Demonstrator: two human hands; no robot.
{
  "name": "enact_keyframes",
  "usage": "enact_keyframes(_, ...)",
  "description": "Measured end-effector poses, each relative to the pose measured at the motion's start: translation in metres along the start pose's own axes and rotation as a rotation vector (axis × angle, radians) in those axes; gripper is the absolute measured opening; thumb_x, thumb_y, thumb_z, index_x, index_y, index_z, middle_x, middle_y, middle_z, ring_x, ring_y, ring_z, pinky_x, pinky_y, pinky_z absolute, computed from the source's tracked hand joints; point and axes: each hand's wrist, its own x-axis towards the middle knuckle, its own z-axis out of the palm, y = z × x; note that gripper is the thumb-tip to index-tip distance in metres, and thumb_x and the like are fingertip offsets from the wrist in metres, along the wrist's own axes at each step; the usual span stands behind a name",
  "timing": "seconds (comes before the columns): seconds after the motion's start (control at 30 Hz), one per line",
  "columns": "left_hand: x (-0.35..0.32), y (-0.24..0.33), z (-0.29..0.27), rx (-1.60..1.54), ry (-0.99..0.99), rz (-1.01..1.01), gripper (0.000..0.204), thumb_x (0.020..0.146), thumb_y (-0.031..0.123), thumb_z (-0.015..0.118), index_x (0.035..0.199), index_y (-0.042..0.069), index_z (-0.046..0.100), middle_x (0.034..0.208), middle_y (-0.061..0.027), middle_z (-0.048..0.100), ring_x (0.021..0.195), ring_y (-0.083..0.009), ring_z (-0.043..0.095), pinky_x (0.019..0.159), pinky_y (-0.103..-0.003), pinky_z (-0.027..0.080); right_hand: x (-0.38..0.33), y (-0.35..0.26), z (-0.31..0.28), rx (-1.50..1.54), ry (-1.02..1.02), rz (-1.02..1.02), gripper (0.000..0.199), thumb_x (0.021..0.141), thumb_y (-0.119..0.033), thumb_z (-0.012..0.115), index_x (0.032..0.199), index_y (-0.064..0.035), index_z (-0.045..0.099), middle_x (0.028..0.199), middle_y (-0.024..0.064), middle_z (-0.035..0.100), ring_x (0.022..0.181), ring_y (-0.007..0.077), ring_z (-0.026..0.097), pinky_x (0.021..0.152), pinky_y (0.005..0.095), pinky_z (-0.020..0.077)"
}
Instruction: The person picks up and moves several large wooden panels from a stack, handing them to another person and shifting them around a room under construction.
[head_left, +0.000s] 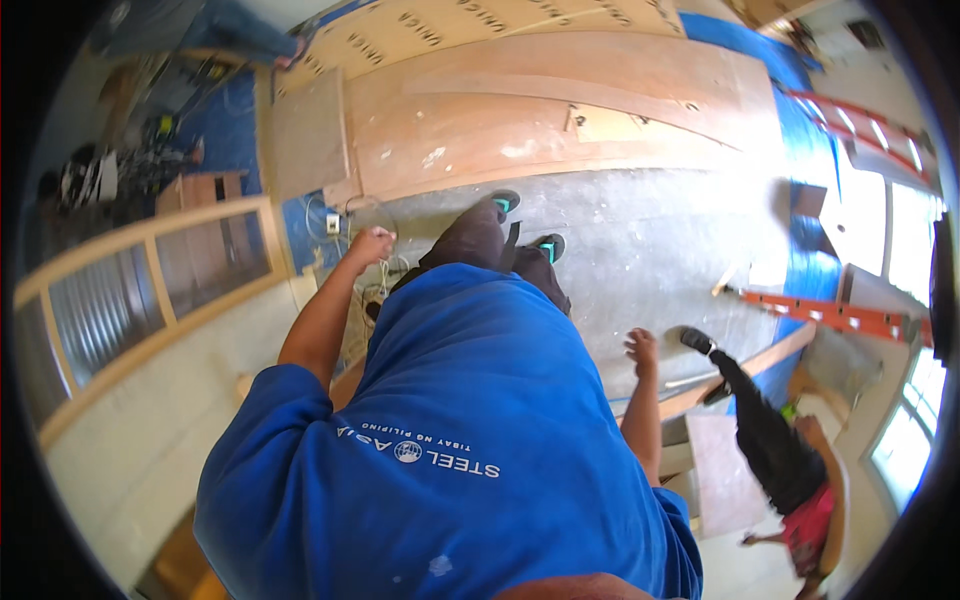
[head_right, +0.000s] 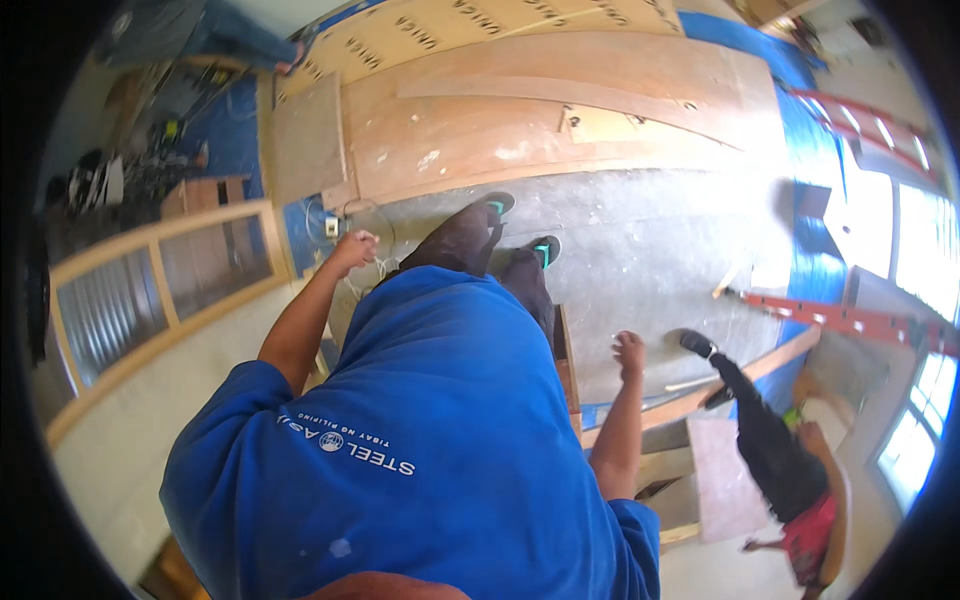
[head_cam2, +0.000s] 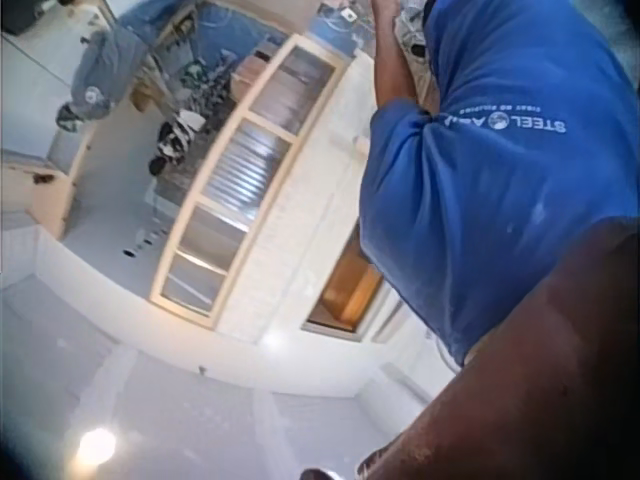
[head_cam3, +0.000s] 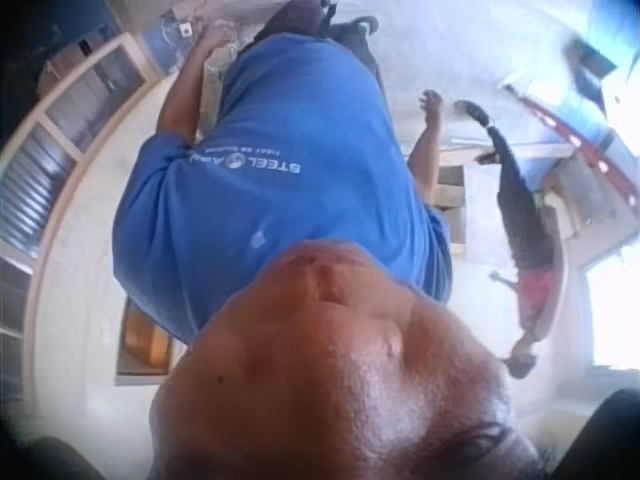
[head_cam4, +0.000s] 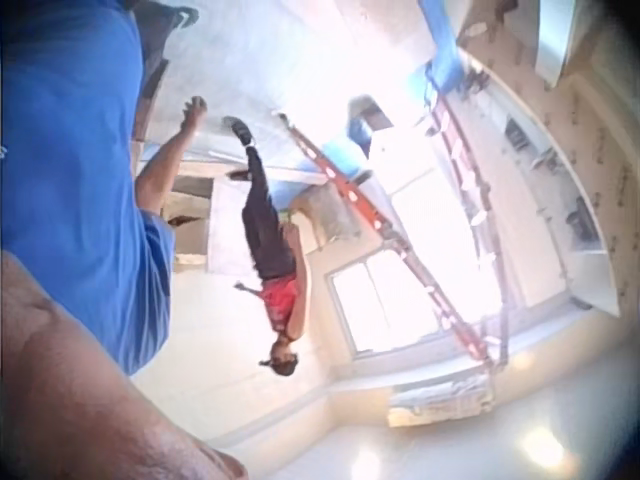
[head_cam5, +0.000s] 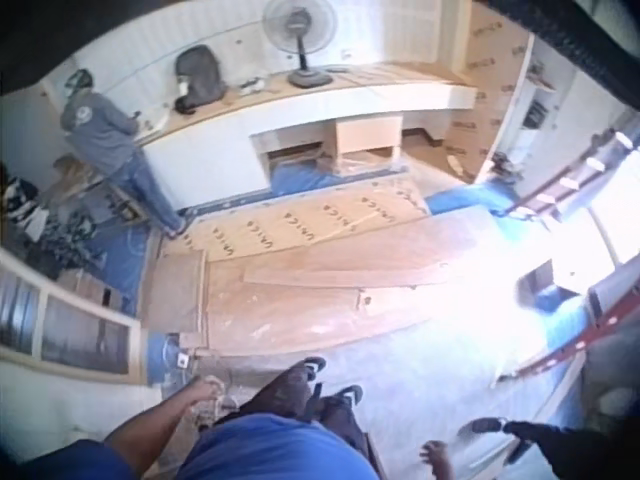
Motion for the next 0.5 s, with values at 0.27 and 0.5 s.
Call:
enact_keyframes(0.27, -0.114, -0.135, 0.052, -0.110, 0.022, -0.106, 0.034, 0.086, 0.031, 0.066, 0.078, -0.001, 0.066, 0.067, -0.0118, 0.064, 0.053, -0.0202, 0.063, 0.044, -0.033, 0.047, 0.052, -0.135, -0.011, -0.110, 0.077, -0.176, 0.034, 0.094, -0.028, 0.055, 0.123, -0.0095, 0.054, 0.111, 0.0077, 0.065, 0.090, 0.0213, 0.064, 0.072, 0.0359, 0.0505)
enact_keyframes(0.5, -0.101, -0.185, 0.055, -0.210, 0.211, 0.099, 0.033, 0.086, 0.033, 0.064, 0.083, 0.000, 0.067, 0.067, -0.0100, 0.063, 0.054, -0.0170, 0.060, 0.050, -0.030, 0.047, 0.056, -0.142, 0.131, -0.345, -0.230, -0.224, 0.022, 0.090, -0.023, 0.057, 0.107, -0.0096, 0.062, 0.093, 0.0034, 0.066, 0.070, 0.0141, 0.063, 0.056, 0.0272, 0.0480)
